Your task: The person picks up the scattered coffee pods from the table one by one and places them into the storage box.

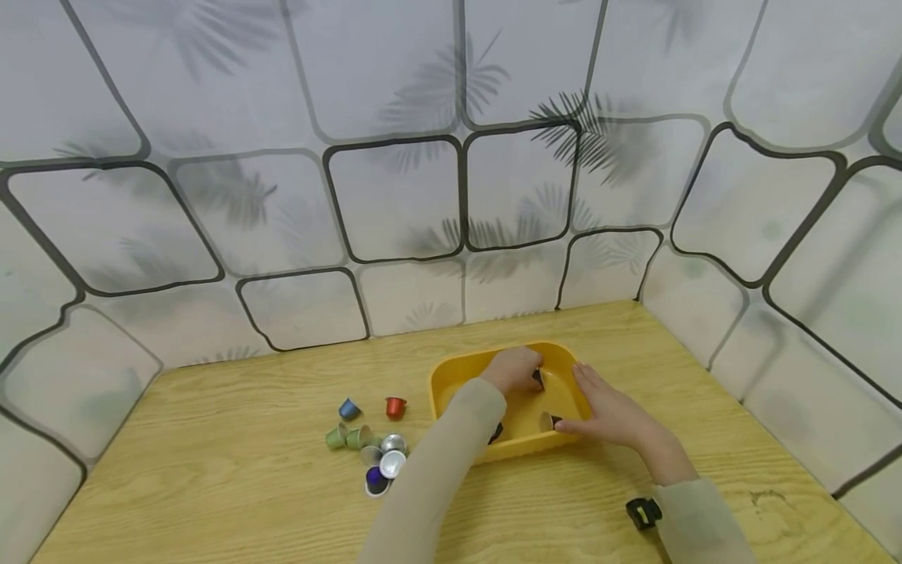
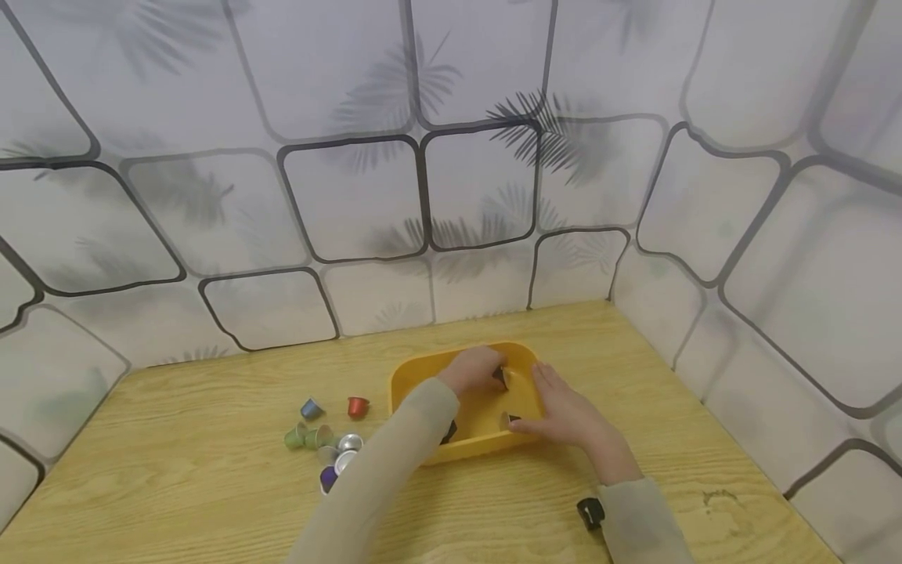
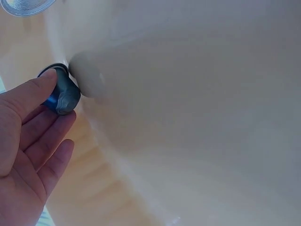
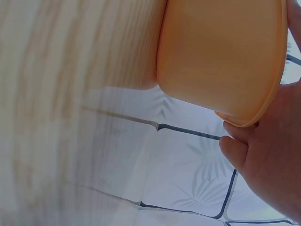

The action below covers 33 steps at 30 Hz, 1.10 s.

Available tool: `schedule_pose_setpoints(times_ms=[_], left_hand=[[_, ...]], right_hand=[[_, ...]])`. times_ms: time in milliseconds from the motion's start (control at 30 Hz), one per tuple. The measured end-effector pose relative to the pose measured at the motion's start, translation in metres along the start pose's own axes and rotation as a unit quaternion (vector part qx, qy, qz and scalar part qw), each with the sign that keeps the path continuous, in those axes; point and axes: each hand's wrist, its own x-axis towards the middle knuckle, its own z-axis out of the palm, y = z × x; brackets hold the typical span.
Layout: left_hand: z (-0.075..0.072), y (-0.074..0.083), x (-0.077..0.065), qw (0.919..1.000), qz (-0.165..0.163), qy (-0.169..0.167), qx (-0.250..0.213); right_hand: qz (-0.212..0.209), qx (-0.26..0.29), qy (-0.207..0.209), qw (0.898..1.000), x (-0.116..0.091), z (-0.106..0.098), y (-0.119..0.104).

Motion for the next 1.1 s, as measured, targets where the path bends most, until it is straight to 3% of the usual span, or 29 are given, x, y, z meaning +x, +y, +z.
schedule_pose_setpoints(times_ms=[533,933,1100], left_hand=[[0.003,0.0009,0.0014,0.9999,-0.007,-0.007,0.009],[0.0013,-0.0008,0.0018,0.9996,0.007,0.015,0.022],[-0.0025,-0.0028,0.0058,1.0,0.006,0.006,0.0]], right_hand=[[-0.001,0.006,-0.001,1.0,-0.0009,0.0025,0.0013],[-0.002,0.001,0.003,1.0,0.0011,0.0042,0.0047],[-0.001,0.004,0.003,1.0,0.0009,0.0047,0.0054]])
